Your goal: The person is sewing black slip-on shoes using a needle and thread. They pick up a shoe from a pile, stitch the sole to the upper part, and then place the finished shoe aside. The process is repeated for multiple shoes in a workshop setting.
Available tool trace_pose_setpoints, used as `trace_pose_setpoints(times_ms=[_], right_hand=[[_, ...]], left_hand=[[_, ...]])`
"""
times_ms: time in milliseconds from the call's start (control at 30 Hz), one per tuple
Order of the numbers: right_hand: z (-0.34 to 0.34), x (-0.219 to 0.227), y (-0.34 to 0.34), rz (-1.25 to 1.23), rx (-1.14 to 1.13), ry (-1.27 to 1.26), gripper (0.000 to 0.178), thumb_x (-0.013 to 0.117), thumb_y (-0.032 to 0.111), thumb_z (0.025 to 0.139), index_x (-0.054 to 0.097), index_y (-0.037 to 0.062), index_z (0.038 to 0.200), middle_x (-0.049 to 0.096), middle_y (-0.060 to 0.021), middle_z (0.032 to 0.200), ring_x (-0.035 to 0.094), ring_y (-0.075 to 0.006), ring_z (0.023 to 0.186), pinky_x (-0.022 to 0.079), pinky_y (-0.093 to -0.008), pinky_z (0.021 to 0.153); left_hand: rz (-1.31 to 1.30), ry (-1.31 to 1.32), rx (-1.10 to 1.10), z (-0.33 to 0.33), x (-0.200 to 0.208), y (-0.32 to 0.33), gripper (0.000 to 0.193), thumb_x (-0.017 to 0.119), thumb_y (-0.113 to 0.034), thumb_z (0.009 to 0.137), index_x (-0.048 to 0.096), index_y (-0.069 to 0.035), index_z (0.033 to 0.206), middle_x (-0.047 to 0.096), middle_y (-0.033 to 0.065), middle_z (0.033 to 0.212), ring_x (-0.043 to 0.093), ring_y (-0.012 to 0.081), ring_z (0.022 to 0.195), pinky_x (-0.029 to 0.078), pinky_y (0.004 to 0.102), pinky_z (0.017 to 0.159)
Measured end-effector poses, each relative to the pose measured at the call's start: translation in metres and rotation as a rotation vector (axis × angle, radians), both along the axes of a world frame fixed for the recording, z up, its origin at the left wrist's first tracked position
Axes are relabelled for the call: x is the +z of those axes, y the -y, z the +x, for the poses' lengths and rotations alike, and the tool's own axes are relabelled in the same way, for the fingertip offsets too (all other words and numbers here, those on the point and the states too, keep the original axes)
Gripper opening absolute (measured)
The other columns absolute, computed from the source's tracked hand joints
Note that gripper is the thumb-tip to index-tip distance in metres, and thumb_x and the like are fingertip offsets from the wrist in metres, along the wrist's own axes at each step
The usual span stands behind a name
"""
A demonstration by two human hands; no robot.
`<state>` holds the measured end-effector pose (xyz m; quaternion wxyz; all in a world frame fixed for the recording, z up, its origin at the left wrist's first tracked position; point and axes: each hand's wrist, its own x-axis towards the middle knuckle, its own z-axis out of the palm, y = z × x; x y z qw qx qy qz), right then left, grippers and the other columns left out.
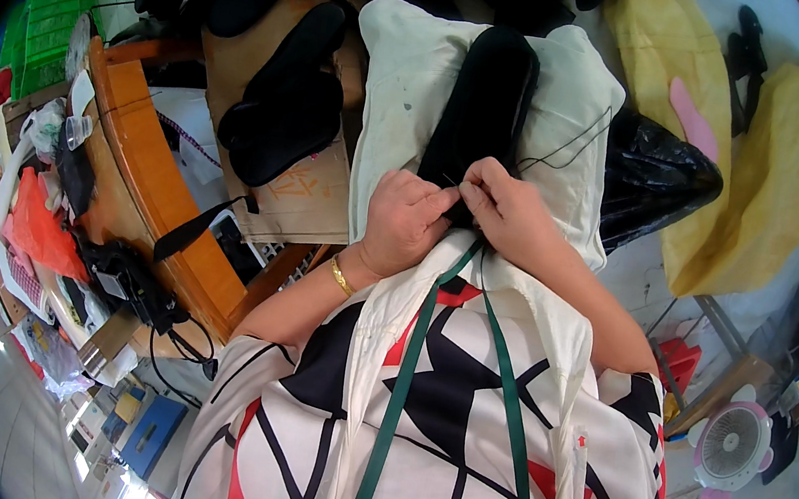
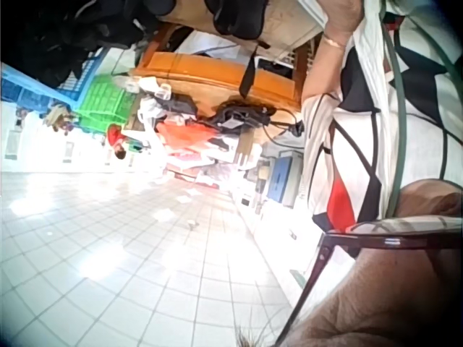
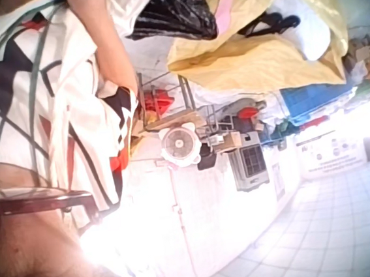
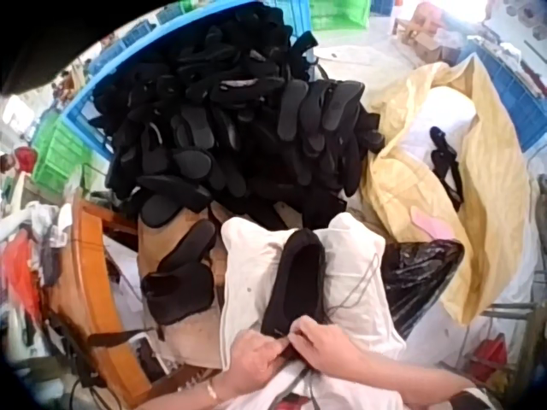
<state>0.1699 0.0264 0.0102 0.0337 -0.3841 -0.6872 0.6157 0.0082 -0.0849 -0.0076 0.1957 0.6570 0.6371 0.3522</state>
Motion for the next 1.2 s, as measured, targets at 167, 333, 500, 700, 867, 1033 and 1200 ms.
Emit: trace_pose_setpoints(times_ms=[167,333,500,700,867,1033,1200], right_hand=[[-0.003,0.007,-0.013,0.327,0.033,-0.074,0.011,0.064,0.017,0.091,0.060,0.0069,0.088,0.061,-0.0097,0.083,0.063,-0.0324,0.071,0.050,-0.0403,0.060],[-0.018,-0.007,-0.002,0.487,0.034,-0.124,0.008,0.064,0.015,0.089,0.059,0.0080,0.087,0.057,-0.0083,0.084,0.062,-0.0303,0.071,0.049,-0.0386,0.058],[-0.036,0.002,-0.017,0.050,-0.199,-0.219,0.014,0.055,0.017,0.098,0.053,0.0061,0.089,0.062,-0.0059,0.083,0.059,-0.0192,0.058,0.047,-0.0323,0.051],[0.018,0.035,-0.072,-0.611,-0.449,-0.315,0.020,0.047,0.024,0.105,0.051,0.0058,0.097,0.064,-0.0063,0.077,0.059,-0.0139,0.055,0.051,-0.0262,0.051],[0.117,0.088,-0.170,-0.253,-0.925,-1.030,0.015,0.051,0.003,0.095,0.046,0.0026,0.080,0.050,-0.0081,0.067,0.050,-0.0188,0.063,0.040,-0.0522,0.107],[0.183,0.123,-0.205,1.104,-1.009,-0.335,0.015,0.056,-0.004,0.088,0.056,0.0028,0.075,0.054,-0.0077,0.075,0.058,-0.0209,0.072,0.043,-0.0403,0.102],[0.096,0.047,-0.116,0.535,-0.682,-0.296,0.016,0.064,0.000,0.088,0.066,0.0055,0.103,0.067,-0.0062,0.103,0.065,-0.0186,0.092,0.053,-0.0290,0.080]], left_hand=[[0.057,-0.064,-0.040,-0.002,0.002,-0.001,0.038,0.073,-0.002,0.060,0.071,-0.009,0.098,0.058,0.0013,0.079,0.054,0.0234,0.075,0.042,0.0371,0.068],[0.058,0.001,-0.106,-0.003,-0.004,-0.001,0.036,0.072,-0.002,0.062,0.071,-0.009,0.097,0.059,0.0020,0.080,0.054,0.0236,0.076,0.042,0.0375,0.068],[-0.009,0.001,-0.142,-0.005,-0.003,-0.006,0.033,0.074,-0.005,0.063,0.070,-0.009,0.096,0.060,0.0030,0.080,0.056,0.0240,0.075,0.043,0.0377,0.068],[-0.002,0.072,-0.093,-0.007,-0.011,-0.008,0.028,0.077,-0.007,0.071,0.070,-0.012,0.097,0.055,0.0027,0.071,0.053,0.0231,0.067,0.040,0.0353,0.064],[-0.012,0.106,-0.077,-0.007,-0.006,-0.012,0.022,0.077,-0.008,0.073,0.068,-0.011,0.093,0.054,0.0029,0.068,0.052,0.0238,0.066,0.040,0.0364,0.063],[-0.084,0.079,-0.086,-0.009,-0.001,-0.016,0.016,0.076,-0.009,0.075,0.066,-0.010,0.087,0.056,0.0041,0.068,0.054,0.0255,0.066,0.040,0.0376,0.063],[-0.148,0.112,-0.093,-0.009,0.004,-0.019,0.013,0.075,-0.010,0.076,0.066,-0.009,0.086,0.057,0.0046,0.068,0.054,0.0262,0.066,0.040,0.0381,0.064]])
